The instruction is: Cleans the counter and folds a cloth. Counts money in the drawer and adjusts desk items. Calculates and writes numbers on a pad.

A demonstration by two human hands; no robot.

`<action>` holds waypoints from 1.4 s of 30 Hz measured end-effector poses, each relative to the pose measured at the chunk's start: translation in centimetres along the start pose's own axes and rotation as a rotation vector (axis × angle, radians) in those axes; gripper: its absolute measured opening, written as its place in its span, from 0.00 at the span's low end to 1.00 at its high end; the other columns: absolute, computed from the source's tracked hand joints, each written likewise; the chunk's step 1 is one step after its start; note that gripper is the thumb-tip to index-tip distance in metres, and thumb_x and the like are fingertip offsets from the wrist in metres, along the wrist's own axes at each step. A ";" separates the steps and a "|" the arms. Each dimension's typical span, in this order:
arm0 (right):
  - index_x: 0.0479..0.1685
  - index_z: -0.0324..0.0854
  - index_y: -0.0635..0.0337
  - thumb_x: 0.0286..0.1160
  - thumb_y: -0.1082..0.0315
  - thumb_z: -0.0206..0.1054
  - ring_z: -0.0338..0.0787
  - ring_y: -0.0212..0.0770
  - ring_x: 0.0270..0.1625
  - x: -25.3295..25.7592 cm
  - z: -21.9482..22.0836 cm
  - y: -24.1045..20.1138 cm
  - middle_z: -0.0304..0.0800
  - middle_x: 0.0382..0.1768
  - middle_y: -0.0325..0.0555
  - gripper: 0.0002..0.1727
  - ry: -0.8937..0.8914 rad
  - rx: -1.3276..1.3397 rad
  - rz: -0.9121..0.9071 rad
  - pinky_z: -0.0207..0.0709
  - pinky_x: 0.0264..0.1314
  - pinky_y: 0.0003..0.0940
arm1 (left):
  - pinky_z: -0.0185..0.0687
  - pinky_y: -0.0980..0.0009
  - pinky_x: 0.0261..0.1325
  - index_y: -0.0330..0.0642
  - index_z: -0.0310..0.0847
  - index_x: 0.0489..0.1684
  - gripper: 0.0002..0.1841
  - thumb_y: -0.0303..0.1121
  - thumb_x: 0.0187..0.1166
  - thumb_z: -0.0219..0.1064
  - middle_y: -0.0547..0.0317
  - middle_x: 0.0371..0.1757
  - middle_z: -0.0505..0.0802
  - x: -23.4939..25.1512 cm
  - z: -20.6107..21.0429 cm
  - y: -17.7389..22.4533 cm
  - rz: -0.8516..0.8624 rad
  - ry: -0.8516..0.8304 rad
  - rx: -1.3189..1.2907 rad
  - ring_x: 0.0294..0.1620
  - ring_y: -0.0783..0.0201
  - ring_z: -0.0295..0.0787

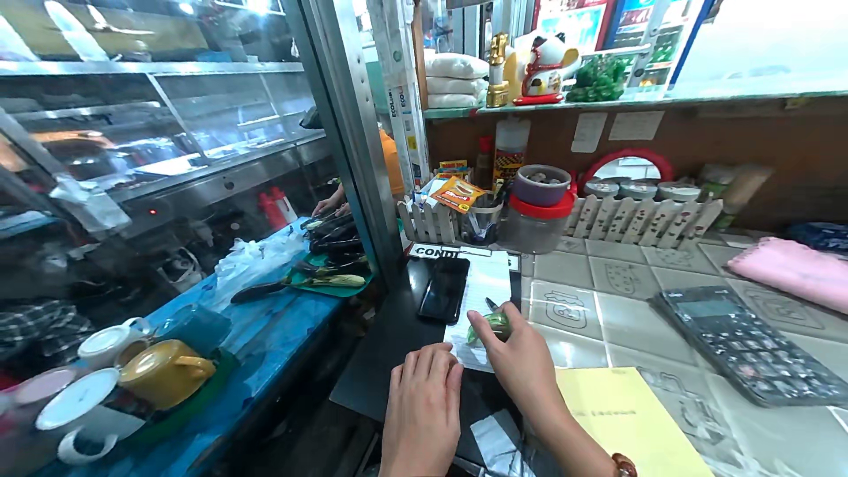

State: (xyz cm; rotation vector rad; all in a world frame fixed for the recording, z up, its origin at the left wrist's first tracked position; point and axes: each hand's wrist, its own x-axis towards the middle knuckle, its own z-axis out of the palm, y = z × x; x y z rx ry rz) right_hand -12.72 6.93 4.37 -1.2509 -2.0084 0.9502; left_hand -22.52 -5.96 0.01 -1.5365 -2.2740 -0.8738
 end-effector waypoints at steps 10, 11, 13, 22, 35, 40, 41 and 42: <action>0.51 0.82 0.55 0.78 0.52 0.69 0.82 0.30 0.21 -2.8 -2.4 -1.2 0.88 0.32 0.38 0.16 -0.113 0.584 -0.306 0.77 0.19 0.24 | 0.84 0.73 0.48 0.38 0.90 0.55 0.18 0.34 0.93 0.51 0.59 0.41 0.93 0.4 -4.2 1.2 -0.352 -0.032 -1.033 0.39 0.69 0.87; 0.51 0.83 0.55 0.79 0.53 0.70 0.82 0.29 0.21 -3.3 -2.8 -1.4 0.88 0.33 0.38 0.16 -0.135 0.603 -0.333 0.76 0.19 0.23 | 0.86 0.70 0.50 0.34 0.88 0.60 0.18 0.33 0.93 0.51 0.57 0.43 0.93 0.2 -4.6 1.5 -0.379 -0.059 -1.140 0.40 0.67 0.87; 0.50 0.83 0.55 0.79 0.54 0.70 0.82 0.29 0.22 -3.8 -3.3 -1.5 0.88 0.32 0.37 0.14 -0.170 0.613 -0.372 0.76 0.20 0.22 | 0.88 0.66 0.54 0.30 0.83 0.64 0.18 0.32 0.92 0.52 0.55 0.40 0.91 0.0 -5.2 2.2 -0.441 -0.085 -1.301 0.40 0.64 0.88; 0.53 0.81 0.57 0.79 0.58 0.70 0.83 0.26 0.25 -4.6 -4.8 -1.3 0.88 0.34 0.36 0.14 -0.319 0.631 -0.485 0.78 0.23 0.21 | 0.87 0.64 0.61 0.30 0.81 0.70 0.19 0.31 0.92 0.53 0.49 0.54 0.92 0.0 -6.3 3.0 -0.410 -0.153 -1.395 0.48 0.63 0.90; 0.59 0.75 0.60 0.84 0.56 0.66 0.83 0.34 0.21 -2.1 -4.7 -1.6 0.85 0.33 0.43 0.18 -0.358 0.680 -0.204 0.83 0.22 0.31 | 0.86 0.65 0.60 0.46 0.73 0.83 0.26 0.47 0.93 0.47 0.52 0.62 0.87 2.1 -3.1 2.0 -0.344 -0.020 -0.807 0.57 0.62 0.87; 0.68 0.70 0.59 0.90 0.56 0.59 0.82 0.37 0.27 7.5 -6.6 -4.6 0.82 0.40 0.45 0.19 -0.294 0.726 0.053 0.84 0.34 0.35 | 0.76 0.40 0.69 0.41 0.68 0.86 0.35 0.56 0.87 0.53 0.40 0.67 0.87 1.9 -0.1 0.9 -0.202 0.030 -0.069 0.69 0.37 0.82; 0.69 0.68 0.59 0.90 0.56 0.59 0.81 0.36 0.27 9.5 -7.0 -5.4 0.81 0.39 0.44 0.20 -0.273 0.724 0.034 0.83 0.34 0.36 | 0.76 0.42 0.70 0.44 0.69 0.86 0.33 0.56 0.87 0.54 0.41 0.68 0.87 1.8 0.0 1.2 -0.199 0.006 -0.025 0.70 0.39 0.81; 0.70 0.68 0.60 0.90 0.56 0.58 0.80 0.35 0.27 11.4 -7.2 -6.1 0.79 0.37 0.43 0.21 -0.251 0.699 0.004 0.83 0.35 0.36 | 0.77 0.45 0.70 0.47 0.72 0.85 0.32 0.55 0.87 0.54 0.43 0.68 0.87 1.7 0.0 1.3 -0.206 -0.015 -0.004 0.70 0.41 0.81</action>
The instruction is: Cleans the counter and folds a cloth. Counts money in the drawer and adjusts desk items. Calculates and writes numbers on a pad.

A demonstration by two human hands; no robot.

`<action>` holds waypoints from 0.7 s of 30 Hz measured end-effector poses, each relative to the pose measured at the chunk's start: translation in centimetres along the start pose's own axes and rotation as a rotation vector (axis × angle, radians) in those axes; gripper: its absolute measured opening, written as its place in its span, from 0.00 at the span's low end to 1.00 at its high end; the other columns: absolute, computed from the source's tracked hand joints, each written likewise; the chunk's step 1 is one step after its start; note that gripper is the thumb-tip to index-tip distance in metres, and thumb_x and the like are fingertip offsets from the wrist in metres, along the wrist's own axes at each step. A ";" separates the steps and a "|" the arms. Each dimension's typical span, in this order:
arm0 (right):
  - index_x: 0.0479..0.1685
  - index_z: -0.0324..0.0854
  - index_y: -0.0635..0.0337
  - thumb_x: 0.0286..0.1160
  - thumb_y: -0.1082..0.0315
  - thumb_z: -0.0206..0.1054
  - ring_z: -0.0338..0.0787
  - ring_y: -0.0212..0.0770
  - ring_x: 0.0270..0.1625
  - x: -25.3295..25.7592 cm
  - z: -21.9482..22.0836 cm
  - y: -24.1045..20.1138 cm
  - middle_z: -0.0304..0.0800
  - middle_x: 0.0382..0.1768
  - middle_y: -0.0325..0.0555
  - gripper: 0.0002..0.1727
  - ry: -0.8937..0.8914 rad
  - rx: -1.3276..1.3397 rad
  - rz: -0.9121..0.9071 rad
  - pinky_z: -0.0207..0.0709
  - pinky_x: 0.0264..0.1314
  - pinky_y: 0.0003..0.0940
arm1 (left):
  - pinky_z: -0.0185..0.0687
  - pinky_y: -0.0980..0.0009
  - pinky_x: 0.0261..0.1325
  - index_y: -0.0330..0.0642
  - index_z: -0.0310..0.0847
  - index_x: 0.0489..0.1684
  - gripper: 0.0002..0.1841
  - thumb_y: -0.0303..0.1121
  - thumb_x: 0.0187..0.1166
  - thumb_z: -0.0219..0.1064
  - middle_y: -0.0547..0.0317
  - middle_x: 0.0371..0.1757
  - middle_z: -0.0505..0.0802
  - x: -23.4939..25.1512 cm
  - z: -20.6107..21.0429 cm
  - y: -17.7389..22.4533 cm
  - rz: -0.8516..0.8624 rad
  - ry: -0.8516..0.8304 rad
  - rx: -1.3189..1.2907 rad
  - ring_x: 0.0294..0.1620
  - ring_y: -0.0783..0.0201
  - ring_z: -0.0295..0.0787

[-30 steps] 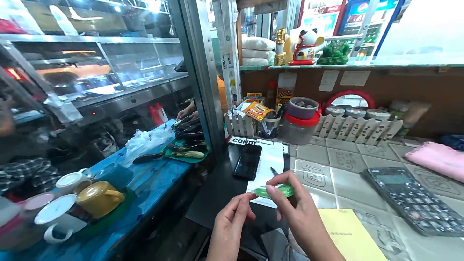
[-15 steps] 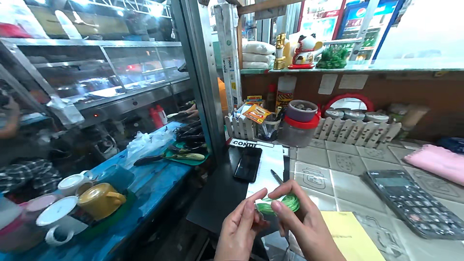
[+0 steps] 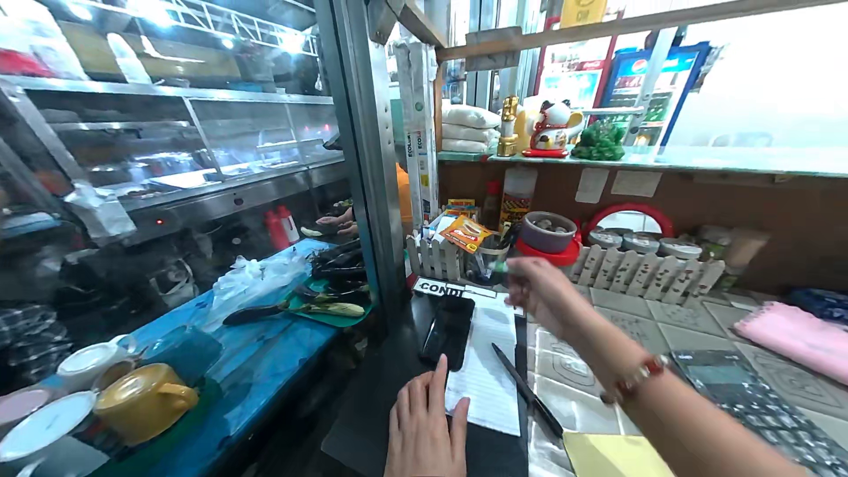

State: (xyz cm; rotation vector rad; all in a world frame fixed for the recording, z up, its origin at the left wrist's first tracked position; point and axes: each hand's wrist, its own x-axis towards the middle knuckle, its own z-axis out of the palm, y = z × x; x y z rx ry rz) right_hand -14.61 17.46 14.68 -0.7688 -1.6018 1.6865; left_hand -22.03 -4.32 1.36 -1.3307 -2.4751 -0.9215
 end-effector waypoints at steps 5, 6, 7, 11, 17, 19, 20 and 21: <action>0.77 0.61 0.67 0.91 0.57 0.58 0.84 0.38 0.30 8.2 1.3 -5.0 0.78 0.43 0.52 0.27 0.162 0.013 0.072 0.84 0.37 0.35 | 0.78 0.50 0.69 0.50 0.83 0.74 0.24 0.50 0.86 0.56 0.49 0.67 0.88 -0.1 0.3 -0.4 -0.005 -0.014 0.009 0.70 0.44 0.82; 0.77 0.63 0.66 0.90 0.56 0.59 0.85 0.39 0.30 9.1 1.4 -5.4 0.80 0.44 0.53 0.27 0.185 0.033 0.115 0.84 0.35 0.34 | 0.77 0.50 0.69 0.51 0.83 0.74 0.24 0.49 0.86 0.57 0.49 0.68 0.88 -0.1 0.3 -0.4 -0.006 -0.016 0.013 0.70 0.45 0.82; 0.79 0.62 0.66 0.90 0.58 0.58 0.85 0.39 0.31 9.6 1.4 -5.7 0.79 0.45 0.54 0.27 0.185 0.050 0.155 0.85 0.35 0.33 | 0.77 0.50 0.69 0.51 0.83 0.74 0.23 0.48 0.86 0.57 0.49 0.68 0.88 -0.1 0.2 -0.4 -0.005 -0.018 0.016 0.70 0.45 0.82; 0.83 0.54 0.63 0.88 0.70 0.55 0.87 0.40 0.27 8.8 1.0 -4.7 0.81 0.44 0.55 0.27 0.170 -0.116 0.088 0.87 0.33 0.35 | 0.79 0.52 0.67 0.50 0.81 0.76 0.24 0.48 0.85 0.57 0.51 0.68 0.88 -0.3 0.3 -0.4 -0.008 -0.010 0.034 0.70 0.47 0.82; 0.74 0.71 0.58 0.83 0.62 0.66 0.89 0.53 0.28 -1.0 -2.4 2.9 0.88 0.36 0.56 0.24 -0.126 -0.900 -0.270 0.85 0.30 0.54 | 0.79 0.52 0.65 0.63 0.83 0.75 0.22 0.39 0.83 0.56 0.56 0.68 0.88 -0.5 0.3 -0.6 0.088 0.039 0.002 0.68 0.50 0.83; 0.71 0.74 0.55 0.82 0.56 0.67 0.91 0.54 0.39 -3.2 -2.2 5.3 0.90 0.41 0.53 0.23 -0.220 -1.128 -0.149 0.85 0.43 0.58 | 0.78 0.49 0.66 0.64 0.88 0.69 0.28 0.27 0.72 0.56 0.58 0.68 0.89 -0.6 0.3 -0.8 0.149 0.040 -0.030 0.70 0.49 0.83; 0.71 0.74 0.53 0.82 0.54 0.66 0.91 0.54 0.44 -4.1 -1.9 6.3 0.88 0.48 0.53 0.23 -0.262 -1.197 -0.086 0.85 0.49 0.57 | 0.77 0.48 0.69 0.67 0.90 0.65 0.29 0.24 0.70 0.56 0.62 0.68 0.90 -0.7 0.4 -0.9 0.163 0.030 -0.028 0.72 0.50 0.82; 0.71 0.75 0.53 0.83 0.55 0.64 0.91 0.53 0.48 -4.8 -1.7 7.1 0.85 0.56 0.54 0.22 -0.290 -1.233 -0.058 0.84 0.53 0.56 | 0.75 0.47 0.71 0.70 0.91 0.62 0.29 0.23 0.71 0.55 0.67 0.67 0.91 -0.7 0.5 -0.9 0.173 0.028 -0.016 0.74 0.52 0.82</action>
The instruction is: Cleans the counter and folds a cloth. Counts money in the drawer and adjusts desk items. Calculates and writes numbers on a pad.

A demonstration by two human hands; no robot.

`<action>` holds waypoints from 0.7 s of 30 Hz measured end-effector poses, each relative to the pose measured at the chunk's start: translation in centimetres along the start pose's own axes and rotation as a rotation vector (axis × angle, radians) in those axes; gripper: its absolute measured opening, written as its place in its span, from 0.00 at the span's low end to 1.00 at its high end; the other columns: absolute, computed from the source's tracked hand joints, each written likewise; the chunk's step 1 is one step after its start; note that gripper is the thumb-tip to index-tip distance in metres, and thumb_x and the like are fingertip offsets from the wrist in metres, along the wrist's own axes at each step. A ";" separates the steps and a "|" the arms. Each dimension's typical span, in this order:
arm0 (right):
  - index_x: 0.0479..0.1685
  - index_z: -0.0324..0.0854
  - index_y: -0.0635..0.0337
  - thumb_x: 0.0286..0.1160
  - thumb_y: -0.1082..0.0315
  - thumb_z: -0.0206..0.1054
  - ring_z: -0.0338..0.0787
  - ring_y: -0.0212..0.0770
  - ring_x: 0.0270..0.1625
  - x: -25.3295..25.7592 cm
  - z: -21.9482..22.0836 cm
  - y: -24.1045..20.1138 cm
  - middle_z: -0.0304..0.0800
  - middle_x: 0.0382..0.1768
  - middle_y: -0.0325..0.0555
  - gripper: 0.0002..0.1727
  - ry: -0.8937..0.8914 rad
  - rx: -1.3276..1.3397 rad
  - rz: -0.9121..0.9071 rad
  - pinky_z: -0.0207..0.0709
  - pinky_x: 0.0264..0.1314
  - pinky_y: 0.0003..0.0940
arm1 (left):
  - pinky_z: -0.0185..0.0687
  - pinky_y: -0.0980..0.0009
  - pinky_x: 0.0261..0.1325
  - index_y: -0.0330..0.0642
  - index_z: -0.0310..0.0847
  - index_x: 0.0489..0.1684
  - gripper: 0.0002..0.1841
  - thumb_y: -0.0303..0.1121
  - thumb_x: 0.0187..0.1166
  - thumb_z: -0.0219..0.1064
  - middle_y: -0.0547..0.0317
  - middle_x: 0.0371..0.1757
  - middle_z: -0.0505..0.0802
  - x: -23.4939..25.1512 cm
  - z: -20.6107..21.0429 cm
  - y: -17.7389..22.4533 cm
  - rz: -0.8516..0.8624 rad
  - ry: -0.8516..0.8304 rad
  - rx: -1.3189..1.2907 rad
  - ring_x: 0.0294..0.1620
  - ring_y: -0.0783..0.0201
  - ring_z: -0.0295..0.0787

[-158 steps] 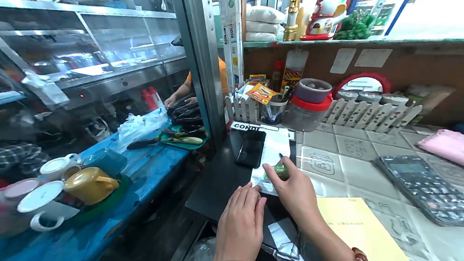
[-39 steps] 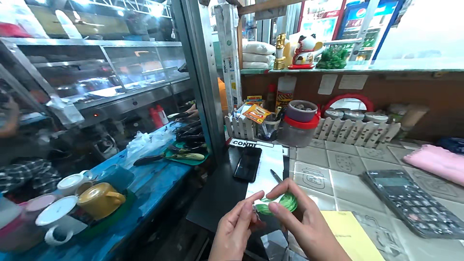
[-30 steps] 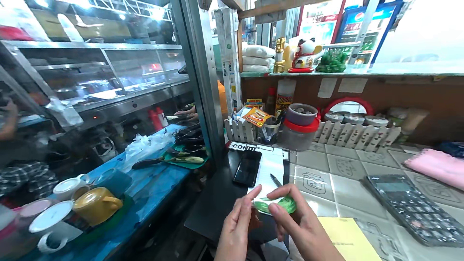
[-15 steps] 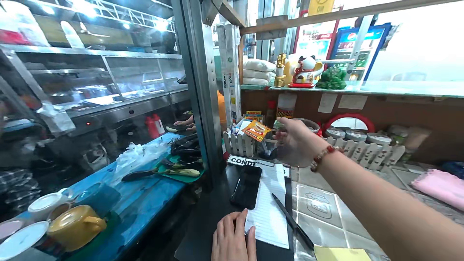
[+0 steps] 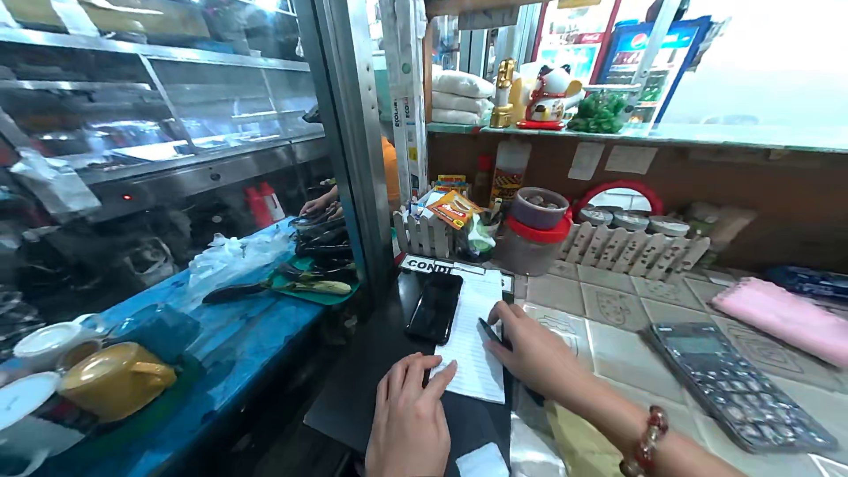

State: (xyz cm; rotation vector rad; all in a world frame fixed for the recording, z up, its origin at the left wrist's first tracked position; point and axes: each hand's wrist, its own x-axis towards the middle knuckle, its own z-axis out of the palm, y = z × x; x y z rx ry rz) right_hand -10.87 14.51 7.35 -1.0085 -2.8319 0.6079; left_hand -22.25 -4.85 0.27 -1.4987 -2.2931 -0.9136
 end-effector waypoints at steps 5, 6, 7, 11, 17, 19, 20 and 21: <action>0.66 0.82 0.51 0.84 0.70 0.61 0.88 0.45 0.36 -0.8 0.4 -0.3 0.86 0.44 0.51 0.15 0.142 0.254 -0.033 0.84 0.44 0.45 | 0.75 0.50 0.74 0.70 0.84 0.74 0.33 0.25 0.71 0.55 0.67 0.64 0.92 -0.1 0.2 0.1 -0.026 0.024 0.022 0.71 0.55 0.84; 0.64 0.84 0.52 0.86 0.71 0.59 0.87 0.40 0.32 -1.0 0.1 -0.6 0.86 0.38 0.48 0.15 0.159 0.451 -0.019 0.85 0.39 0.39 | 0.76 0.51 0.73 0.71 0.86 0.71 0.32 0.25 0.70 0.55 0.67 0.63 0.92 0.0 0.2 0.0 -0.024 0.038 0.015 0.70 0.56 0.84; 0.63 0.84 0.54 0.89 0.72 0.57 0.89 0.39 0.30 -1.3 -0.2 -1.0 0.88 0.36 0.48 0.14 0.150 0.706 0.006 0.87 0.37 0.35 | 0.77 0.51 0.73 0.71 0.90 0.64 0.29 0.26 0.71 0.55 0.68 0.63 0.92 0.0 0.4 -0.1 -0.024 0.048 0.002 0.70 0.56 0.84; 0.69 0.80 0.61 0.85 0.79 0.52 0.91 0.43 0.40 -2.9 0.8 -1.9 0.88 0.44 0.53 0.19 0.077 1.474 0.028 0.88 0.50 0.39 | 0.76 0.53 0.74 0.63 0.94 0.55 0.23 0.27 0.73 0.55 0.69 0.63 0.92 0.0 0.6 -0.1 -0.052 0.052 -0.028 0.70 0.58 0.84; 0.36 0.79 0.61 0.86 0.59 0.64 0.82 0.36 0.21 -2.8 4.8 -3.4 0.83 0.22 0.45 0.14 0.310 1.247 -0.068 0.81 0.27 0.29 | 0.79 0.56 0.72 0.57 0.93 0.52 0.20 0.27 0.73 0.56 0.67 0.60 0.93 0.0 0.4 0.1 -0.084 0.093 -0.070 0.66 0.60 0.87; 0.26 0.80 0.58 0.89 0.53 0.59 0.78 0.36 0.17 -2.5 5.2 -4.0 0.78 0.16 0.44 0.22 0.364 1.184 -0.105 0.76 0.23 0.28 | 0.78 0.55 0.73 0.66 0.93 0.57 0.23 0.27 0.74 0.56 0.71 0.68 0.90 0.0 0.3 0.1 -0.072 0.064 -0.048 0.71 0.60 0.84; 0.29 0.81 0.57 0.90 0.52 0.57 0.78 0.37 0.17 -2.4 5.4 -4.3 0.78 0.16 0.44 0.22 0.392 1.177 -0.100 0.76 0.23 0.29 | 0.77 0.54 0.74 0.70 0.93 0.58 0.25 0.27 0.75 0.56 0.72 0.72 0.89 0.0 0.2 0.1 -0.075 0.039 -0.033 0.74 0.60 0.82; 0.37 0.84 0.56 0.90 0.53 0.57 0.80 0.38 0.19 -2.3 5.5 -4.6 0.81 0.19 0.46 0.19 0.402 1.173 -0.083 0.77 0.24 0.30 | 0.76 0.54 0.74 0.72 0.93 0.58 0.25 0.27 0.76 0.56 0.73 0.73 0.88 -0.1 0.1 0.2 -0.090 0.017 -0.028 0.75 0.60 0.81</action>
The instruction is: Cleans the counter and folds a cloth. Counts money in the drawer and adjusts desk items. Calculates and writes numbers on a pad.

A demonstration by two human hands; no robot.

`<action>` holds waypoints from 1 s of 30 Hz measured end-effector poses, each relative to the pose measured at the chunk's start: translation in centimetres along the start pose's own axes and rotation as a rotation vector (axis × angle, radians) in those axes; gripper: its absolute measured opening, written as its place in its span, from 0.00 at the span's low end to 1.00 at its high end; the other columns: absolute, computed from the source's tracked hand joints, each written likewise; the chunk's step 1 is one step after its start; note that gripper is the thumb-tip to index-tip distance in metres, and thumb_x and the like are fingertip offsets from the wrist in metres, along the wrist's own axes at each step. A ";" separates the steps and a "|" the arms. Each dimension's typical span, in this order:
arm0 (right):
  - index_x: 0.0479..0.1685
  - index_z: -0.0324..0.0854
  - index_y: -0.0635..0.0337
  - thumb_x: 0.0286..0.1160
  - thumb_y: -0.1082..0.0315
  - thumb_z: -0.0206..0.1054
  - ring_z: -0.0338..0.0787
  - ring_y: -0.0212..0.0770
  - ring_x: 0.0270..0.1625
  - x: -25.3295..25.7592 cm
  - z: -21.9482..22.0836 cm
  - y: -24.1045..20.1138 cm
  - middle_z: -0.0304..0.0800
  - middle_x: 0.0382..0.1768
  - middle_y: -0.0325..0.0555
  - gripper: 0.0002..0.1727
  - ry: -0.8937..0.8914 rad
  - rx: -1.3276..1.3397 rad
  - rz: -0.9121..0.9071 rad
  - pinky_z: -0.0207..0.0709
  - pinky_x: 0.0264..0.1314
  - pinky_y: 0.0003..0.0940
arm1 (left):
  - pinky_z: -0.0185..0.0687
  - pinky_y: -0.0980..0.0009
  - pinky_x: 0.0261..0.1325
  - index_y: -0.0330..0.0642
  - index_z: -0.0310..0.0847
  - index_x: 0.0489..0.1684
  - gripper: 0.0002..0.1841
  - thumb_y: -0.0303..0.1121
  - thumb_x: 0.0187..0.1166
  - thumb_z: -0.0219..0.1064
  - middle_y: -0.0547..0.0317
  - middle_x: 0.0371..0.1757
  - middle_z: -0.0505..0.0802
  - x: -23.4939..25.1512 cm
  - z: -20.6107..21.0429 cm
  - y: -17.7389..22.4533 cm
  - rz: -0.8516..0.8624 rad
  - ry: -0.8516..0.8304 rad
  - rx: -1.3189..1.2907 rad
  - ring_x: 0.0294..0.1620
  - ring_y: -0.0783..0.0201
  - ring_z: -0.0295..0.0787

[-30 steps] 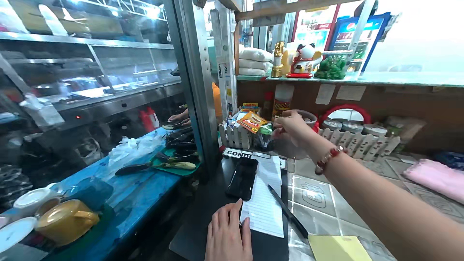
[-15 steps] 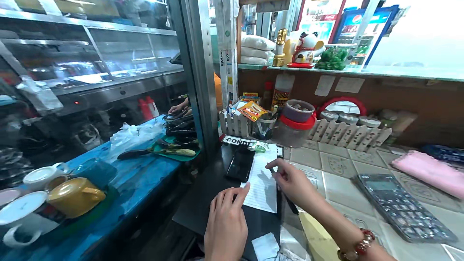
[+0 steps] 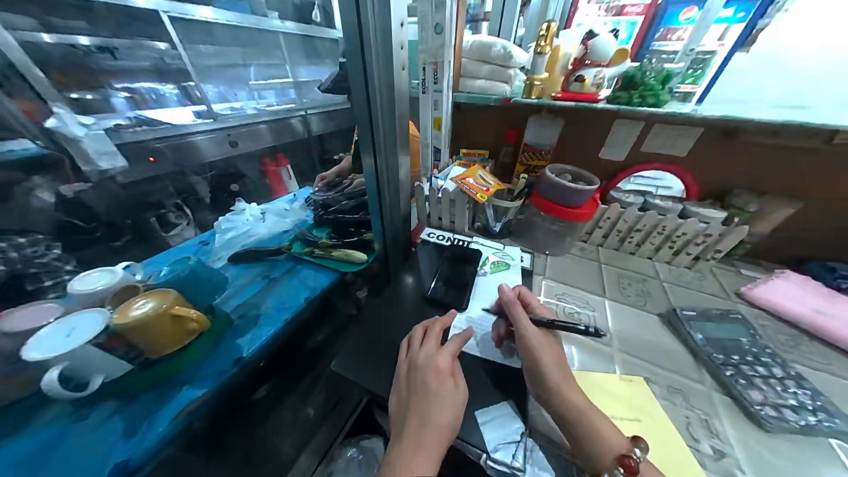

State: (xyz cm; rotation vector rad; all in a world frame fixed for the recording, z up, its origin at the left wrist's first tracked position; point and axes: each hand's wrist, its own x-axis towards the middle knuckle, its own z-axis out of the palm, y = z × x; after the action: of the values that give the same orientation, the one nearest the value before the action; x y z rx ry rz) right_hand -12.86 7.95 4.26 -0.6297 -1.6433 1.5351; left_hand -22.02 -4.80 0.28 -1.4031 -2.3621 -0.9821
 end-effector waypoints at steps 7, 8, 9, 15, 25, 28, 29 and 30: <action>0.46 0.79 0.54 0.83 0.60 0.66 0.83 0.38 0.20 -0.1 0.9 0.7 0.90 0.29 0.44 0.08 -0.005 -0.259 -0.071 0.73 0.19 0.30 | 0.82 0.58 0.68 0.60 0.89 0.67 0.24 0.28 0.76 0.57 0.66 0.65 0.91 0.0 0.2 0.2 -0.021 0.077 0.026 0.69 0.59 0.85; 0.40 0.79 0.54 0.82 0.60 0.68 0.82 0.38 0.19 -0.2 1.1 0.7 0.88 0.25 0.43 0.09 0.020 -0.285 -0.106 0.72 0.18 0.31 | 0.82 0.59 0.68 0.63 0.91 0.61 0.22 0.29 0.76 0.58 0.68 0.65 0.91 -0.1 0.1 0.2 -0.011 0.068 0.026 0.70 0.60 0.84; 0.32 0.78 0.54 0.80 0.60 0.70 0.80 0.38 0.17 -0.2 1.3 0.6 0.84 0.20 0.43 0.11 0.056 -0.302 -0.131 0.71 0.17 0.31 | 0.81 0.59 0.69 0.64 0.94 0.55 0.20 0.29 0.76 0.58 0.70 0.66 0.91 -0.1 0.2 0.2 -0.011 0.058 0.025 0.71 0.61 0.84; 0.25 0.76 0.53 0.78 0.60 0.73 0.77 0.36 0.13 -0.4 1.8 1.0 0.79 0.16 0.41 0.15 0.099 -0.341 -0.182 0.69 0.14 0.29 | 0.80 0.62 0.71 0.56 0.92 0.54 0.16 0.32 0.79 0.58 0.69 0.64 0.92 -0.1 0.2 0.4 -0.047 0.064 0.030 0.71 0.63 0.84; 0.19 0.74 0.51 0.79 0.65 0.69 0.75 0.36 0.12 -0.7 1.9 1.1 0.77 0.14 0.40 0.17 0.091 -0.523 -0.180 0.66 0.12 0.32 | 0.79 0.60 0.73 0.53 0.92 0.56 0.14 0.33 0.82 0.59 0.67 0.63 0.91 0.1 -0.3 0.7 -0.042 0.036 0.021 0.72 0.61 0.83; 0.20 0.74 0.52 0.78 0.66 0.70 0.75 0.36 0.12 -0.7 2.0 1.0 0.76 0.14 0.39 0.16 0.085 -0.544 -0.193 0.66 0.12 0.31 | 0.80 0.60 0.72 0.54 0.92 0.55 0.14 0.33 0.82 0.60 0.67 0.62 0.92 0.1 -0.3 0.8 -0.060 0.031 0.022 0.72 0.62 0.83; 0.20 0.74 0.52 0.78 0.67 0.70 0.74 0.36 0.12 -0.7 1.9 1.1 0.76 0.14 0.40 0.15 0.080 -0.552 -0.208 0.66 0.12 0.31 | 0.79 0.60 0.72 0.54 0.91 0.56 0.14 0.34 0.82 0.59 0.67 0.63 0.91 0.1 -0.3 0.8 -0.062 0.023 0.025 0.72 0.61 0.82; 0.21 0.75 0.52 0.78 0.67 0.70 0.74 0.36 0.12 -0.7 1.8 1.1 0.76 0.15 0.40 0.15 0.073 -0.563 -0.224 0.66 0.12 0.32 | 0.80 0.59 0.72 0.54 0.91 0.56 0.14 0.33 0.82 0.59 0.66 0.63 0.91 0.0 -0.3 0.8 -0.064 0.026 0.030 0.72 0.61 0.82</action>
State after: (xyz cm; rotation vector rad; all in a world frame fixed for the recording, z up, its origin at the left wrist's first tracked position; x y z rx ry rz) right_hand -14.09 6.43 3.09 -0.7498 -2.0234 0.8746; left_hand -21.45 -4.73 0.87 -1.3039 -2.4057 -0.9709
